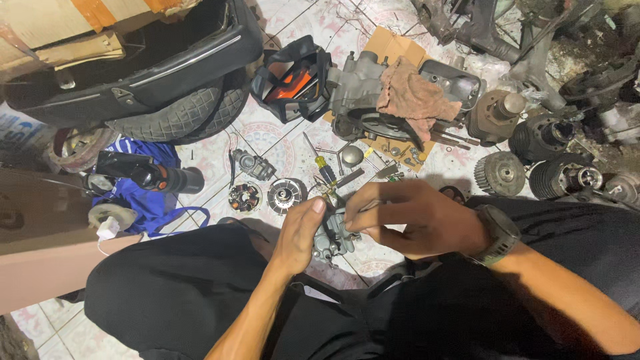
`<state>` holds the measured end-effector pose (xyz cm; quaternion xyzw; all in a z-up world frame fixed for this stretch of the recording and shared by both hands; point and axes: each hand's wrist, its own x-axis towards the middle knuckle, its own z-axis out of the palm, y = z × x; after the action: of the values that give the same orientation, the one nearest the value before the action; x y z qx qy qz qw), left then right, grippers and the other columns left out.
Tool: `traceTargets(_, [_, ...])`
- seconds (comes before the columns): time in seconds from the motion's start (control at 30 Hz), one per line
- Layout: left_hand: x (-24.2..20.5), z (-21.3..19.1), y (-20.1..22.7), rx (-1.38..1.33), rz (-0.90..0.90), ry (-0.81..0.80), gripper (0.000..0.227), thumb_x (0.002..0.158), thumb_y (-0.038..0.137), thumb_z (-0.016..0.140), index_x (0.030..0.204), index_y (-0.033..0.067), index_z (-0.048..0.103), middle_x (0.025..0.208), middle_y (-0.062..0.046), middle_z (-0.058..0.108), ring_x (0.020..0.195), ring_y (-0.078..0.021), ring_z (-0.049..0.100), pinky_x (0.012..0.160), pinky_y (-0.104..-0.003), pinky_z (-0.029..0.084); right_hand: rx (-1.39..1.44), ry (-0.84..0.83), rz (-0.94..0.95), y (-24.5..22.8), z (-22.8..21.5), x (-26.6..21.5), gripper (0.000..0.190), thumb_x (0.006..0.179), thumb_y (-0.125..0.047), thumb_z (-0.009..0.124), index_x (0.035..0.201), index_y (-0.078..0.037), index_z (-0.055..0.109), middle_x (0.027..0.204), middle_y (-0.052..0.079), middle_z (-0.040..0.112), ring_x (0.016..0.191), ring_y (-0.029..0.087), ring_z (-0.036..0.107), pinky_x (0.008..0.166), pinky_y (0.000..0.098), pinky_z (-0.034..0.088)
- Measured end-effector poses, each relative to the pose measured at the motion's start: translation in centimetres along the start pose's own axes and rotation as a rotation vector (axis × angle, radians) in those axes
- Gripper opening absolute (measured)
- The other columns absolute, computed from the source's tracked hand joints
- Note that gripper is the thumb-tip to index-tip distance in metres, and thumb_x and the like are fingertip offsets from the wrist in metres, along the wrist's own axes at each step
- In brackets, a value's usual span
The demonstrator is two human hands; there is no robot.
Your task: The person sits on the floor surrounded by disassembled mechanical parts and tools. They handle a small metal component, then pick up a larger metallic assembly and apply liquid from a bottle onto it.
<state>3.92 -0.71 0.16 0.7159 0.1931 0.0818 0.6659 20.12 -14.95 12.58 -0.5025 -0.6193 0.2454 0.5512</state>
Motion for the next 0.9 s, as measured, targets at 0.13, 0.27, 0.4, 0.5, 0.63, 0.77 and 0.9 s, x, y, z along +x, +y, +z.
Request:
traceTargets(0.13, [-0.1, -0.1, 0.0, 0.02, -0.024, 0.023, 0.046, 0.094, 0.041, 0.037, 0.067, 0.0079, 0.055, 0.056, -0.006, 0.045, 0.059, -0.0176, 0.042, 0.056, -0.031, 0.036, -0.063, -0.055, 0.023, 0.0, -0.2, 0.1, 0.017, 0.087, -0.001, 0.051, 0.095, -0.007, 0.065, 0.087, 0.015, 0.065, 0.068, 0.037, 0.064, 0.061, 0.0436, 0.053])
traceTargets(0.27, [-0.2, -0.1, 1.3, 0.144, -0.043, 0.074, 0.046, 0.093, 0.043, 0.04, 0.073, 0.0077, 0.059, 0.059, -0.009, 0.051, 0.063, -0.0183, 0.049, 0.062, -0.032, 0.042, -0.04, -0.045, 0.067, 0.0, -0.2, 0.1, 0.018, 0.088, -0.004, 0.048, 0.096, -0.007, 0.065, 0.087, 0.015, 0.067, 0.07, 0.037, 0.067, 0.061, 0.0443, 0.054])
traceTargets(0.4, [-0.4, 0.2, 3.7, 0.22, -0.07, 0.147, 0.045, 0.095, 0.04, 0.04, 0.077, 0.0039, 0.061, 0.061, -0.017, 0.054, 0.063, -0.0237, 0.053, 0.064, -0.036, 0.043, -0.068, -0.031, 0.069, -0.2, -0.6, 0.5, 0.016, 0.085, -0.002, 0.051, 0.094, -0.005, 0.064, 0.087, 0.016, 0.067, 0.071, 0.039, 0.067, 0.061, 0.0445, 0.054])
traceTargets(0.5, [-0.7, 0.4, 5.5, 0.31, -0.111, 0.216, 0.044, 0.092, 0.043, 0.045, 0.08, 0.0042, 0.061, 0.067, -0.021, 0.059, 0.065, -0.0323, 0.057, 0.067, -0.04, 0.045, -0.042, -0.015, 0.108, 0.2, -0.5, 0.5, 0.012, 0.082, -0.001, 0.056, 0.092, -0.002, 0.062, 0.085, 0.017, 0.067, 0.072, 0.038, 0.068, 0.061, 0.0443, 0.052])
traceTargets(0.63, [-0.9, 0.8, 7.1, 0.354, -0.25, 0.286, 0.042, 0.087, 0.045, 0.05, 0.095, 0.0052, 0.059, 0.086, -0.026, 0.064, 0.083, -0.0485, 0.061, 0.074, -0.048, 0.046, -0.085, 0.054, 0.174, 1.3, 0.1, -0.1, 0.013, 0.081, -0.004, 0.062, 0.094, -0.006, 0.064, 0.091, 0.013, 0.068, 0.08, 0.034, 0.069, 0.068, 0.0419, 0.055])
traceTargets(0.77, [-1.1, 1.0, 7.5, 0.335, -0.31, 0.312, 0.049, 0.084, 0.048, 0.056, 0.105, 0.0041, 0.054, 0.094, -0.03, 0.062, 0.092, -0.0537, 0.057, 0.078, -0.052, 0.044, -0.088, 0.127, 0.249, 1.9, 0.7, -0.3, 0.011, 0.08, -0.004, 0.063, 0.091, -0.007, 0.065, 0.091, 0.011, 0.069, 0.081, 0.031, 0.07, 0.068, 0.0409, 0.055])
traceTargets(0.9, [-0.9, 1.1, 7.1, 0.323, -0.306, 0.326, 0.051, 0.084, 0.046, 0.059, 0.108, 0.0017, 0.051, 0.098, -0.032, 0.061, 0.098, -0.0547, 0.056, 0.084, -0.054, 0.044, -0.084, 0.155, 0.288, 3.0, 1.4, -0.6, 0.01, 0.079, -0.004, 0.065, 0.089, -0.005, 0.063, 0.091, 0.014, 0.069, 0.081, 0.032, 0.07, 0.067, 0.0422, 0.054])
